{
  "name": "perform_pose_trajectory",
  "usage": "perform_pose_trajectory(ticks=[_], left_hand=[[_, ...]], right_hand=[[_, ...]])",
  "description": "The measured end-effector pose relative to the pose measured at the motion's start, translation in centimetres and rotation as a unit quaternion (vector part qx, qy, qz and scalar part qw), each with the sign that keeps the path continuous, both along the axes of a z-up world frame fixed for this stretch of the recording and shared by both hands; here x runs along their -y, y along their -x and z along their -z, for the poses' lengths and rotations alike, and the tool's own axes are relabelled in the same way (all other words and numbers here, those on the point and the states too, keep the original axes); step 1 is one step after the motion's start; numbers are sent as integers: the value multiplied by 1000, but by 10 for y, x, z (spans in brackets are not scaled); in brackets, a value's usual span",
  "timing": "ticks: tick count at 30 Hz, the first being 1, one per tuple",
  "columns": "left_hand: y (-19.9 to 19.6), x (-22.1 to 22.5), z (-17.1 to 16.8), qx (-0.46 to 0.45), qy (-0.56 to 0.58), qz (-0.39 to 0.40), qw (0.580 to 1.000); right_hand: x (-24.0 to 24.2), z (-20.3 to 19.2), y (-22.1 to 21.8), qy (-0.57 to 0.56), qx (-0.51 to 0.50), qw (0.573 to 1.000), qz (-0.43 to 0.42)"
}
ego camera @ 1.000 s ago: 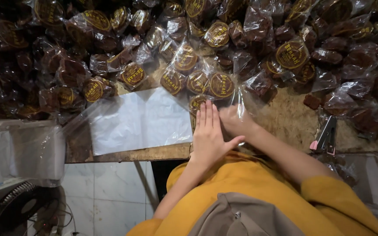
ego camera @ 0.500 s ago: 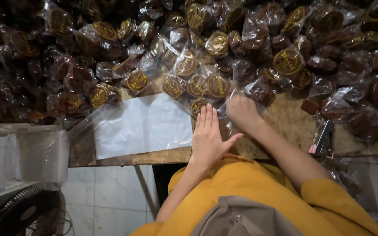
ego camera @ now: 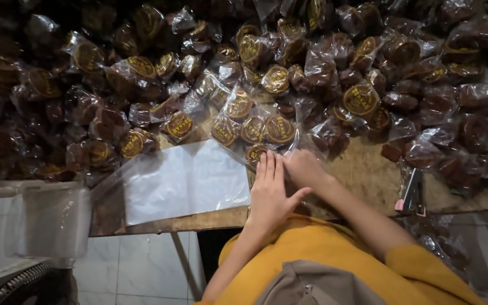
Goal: The person places several individually wrapped bakery items into a larger plastic bag and secures the top with a stapler.
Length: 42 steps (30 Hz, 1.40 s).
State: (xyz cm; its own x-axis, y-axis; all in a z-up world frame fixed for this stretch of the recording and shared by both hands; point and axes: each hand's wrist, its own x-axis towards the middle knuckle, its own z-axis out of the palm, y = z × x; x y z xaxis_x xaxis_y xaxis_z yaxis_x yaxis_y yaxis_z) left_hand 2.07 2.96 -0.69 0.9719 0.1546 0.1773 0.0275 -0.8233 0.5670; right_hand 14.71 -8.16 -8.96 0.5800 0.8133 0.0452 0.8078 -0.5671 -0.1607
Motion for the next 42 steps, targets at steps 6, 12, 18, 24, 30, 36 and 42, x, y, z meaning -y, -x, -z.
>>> perform_pose_trajectory(ticks=[6, 12, 18, 24, 30, 36, 42], left_hand=[[21, -31, 4, 74, 222, -38, 972], [15, -19, 2, 144, 122, -25, 982], [-20, -81, -55, 221, 187, -49, 956], [-34, -78, -35, 86, 466, 188, 860], [-11, -41, 6, 194, 483, 98, 848], [-10, -36, -37, 264, 404, 90, 871], [-21, -62, -126, 266, 359, 137, 884]], right_hand=[[64, -123, 2, -113, -407, 903, -80], [33, -164, -35, -188, -296, 937, 0], [5, -320, -20, -76, -45, 953, -290], [46, -324, 5, -213, 93, 922, -310], [130, -144, -1, -609, -181, 772, -24], [76, -87, 29, -620, -306, 722, 10], [31, -150, 26, -697, -250, 656, 147]])
